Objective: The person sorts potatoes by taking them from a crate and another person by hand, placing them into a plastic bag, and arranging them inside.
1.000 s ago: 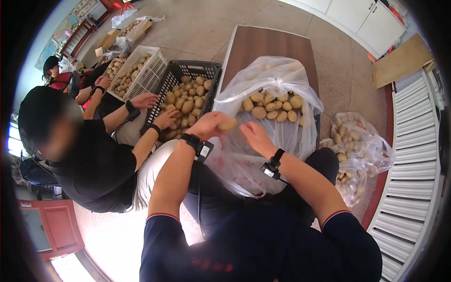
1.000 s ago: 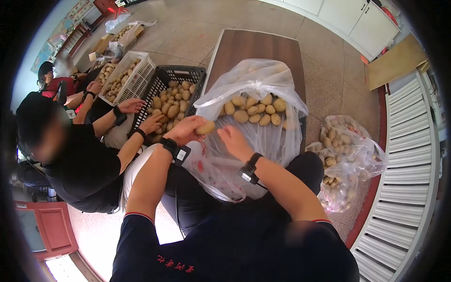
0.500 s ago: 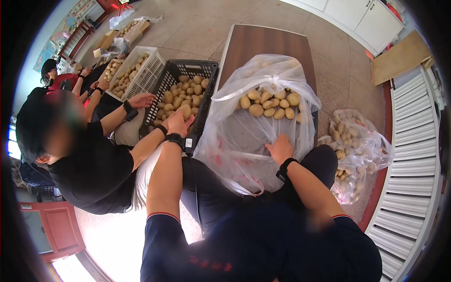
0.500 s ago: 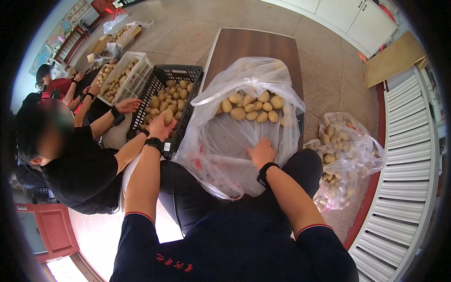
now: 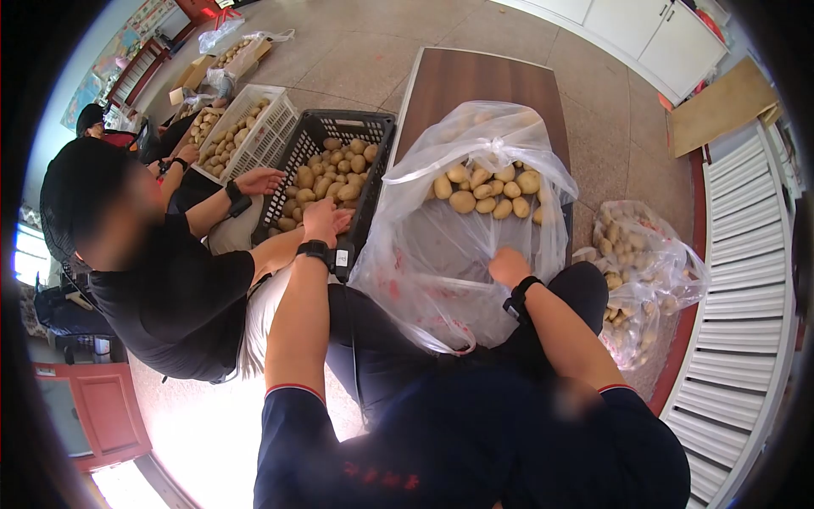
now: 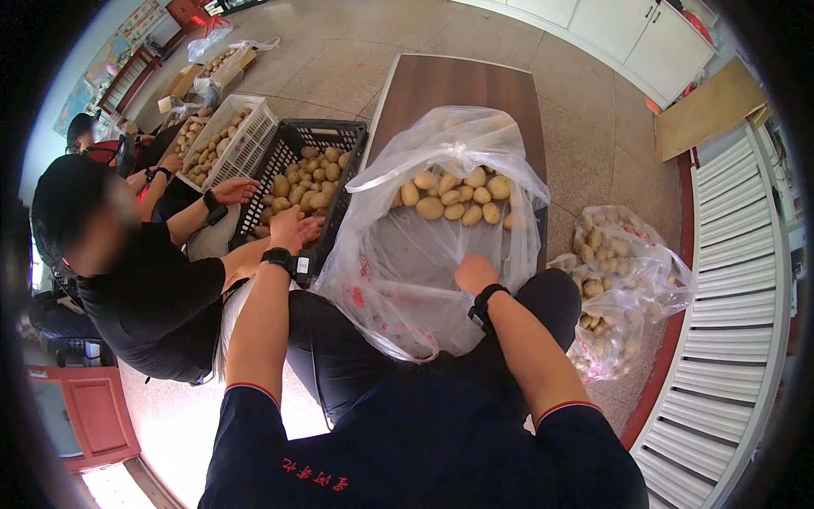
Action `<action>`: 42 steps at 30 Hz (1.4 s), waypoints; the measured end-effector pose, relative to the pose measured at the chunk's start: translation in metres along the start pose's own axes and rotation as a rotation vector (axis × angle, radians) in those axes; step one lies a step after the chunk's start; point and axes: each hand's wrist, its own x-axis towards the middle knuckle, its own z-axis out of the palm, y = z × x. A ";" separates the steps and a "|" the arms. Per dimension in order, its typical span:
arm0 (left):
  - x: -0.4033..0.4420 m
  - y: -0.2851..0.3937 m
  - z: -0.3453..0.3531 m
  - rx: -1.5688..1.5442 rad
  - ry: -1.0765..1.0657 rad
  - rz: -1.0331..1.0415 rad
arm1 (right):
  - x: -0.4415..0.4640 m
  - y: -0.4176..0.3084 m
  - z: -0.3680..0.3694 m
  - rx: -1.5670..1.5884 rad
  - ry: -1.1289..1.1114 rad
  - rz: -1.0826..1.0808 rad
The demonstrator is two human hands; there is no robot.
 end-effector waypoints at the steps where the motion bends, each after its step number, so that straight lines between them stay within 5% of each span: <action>1: -0.006 0.000 0.005 0.026 -0.073 0.036 | -0.001 -0.001 -0.001 -0.013 0.016 -0.033; 12: -0.060 -0.003 0.072 0.656 -0.670 0.007 | -0.014 -0.013 -0.004 -0.106 -0.133 -0.159; 25: -0.054 -0.005 0.088 0.803 -0.726 -0.081 | -0.005 -0.031 -0.047 -0.142 -0.413 -0.421; 28: -0.052 -0.007 0.093 0.803 -0.678 -0.041 | 0.004 -0.068 -0.122 0.137 -0.437 -0.202; 30: -0.051 -0.006 0.094 0.838 -0.662 0.055 | 0.026 -0.073 -0.138 0.187 -0.183 -0.468; 34: -0.044 -0.005 0.094 0.882 -0.610 0.111 | 0.058 -0.092 -0.177 0.333 -0.215 -0.427; 36: -0.034 -0.011 0.092 0.872 -0.512 0.446 | 0.080 -0.096 -0.185 0.308 -0.200 -0.443; 41: -0.019 -0.007 0.094 0.909 -0.414 0.422 | 0.130 -0.083 -0.205 -0.060 0.058 -0.504; 42: -0.005 -0.013 0.091 0.944 -0.391 0.594 | 0.137 -0.081 -0.212 -0.120 0.162 -0.507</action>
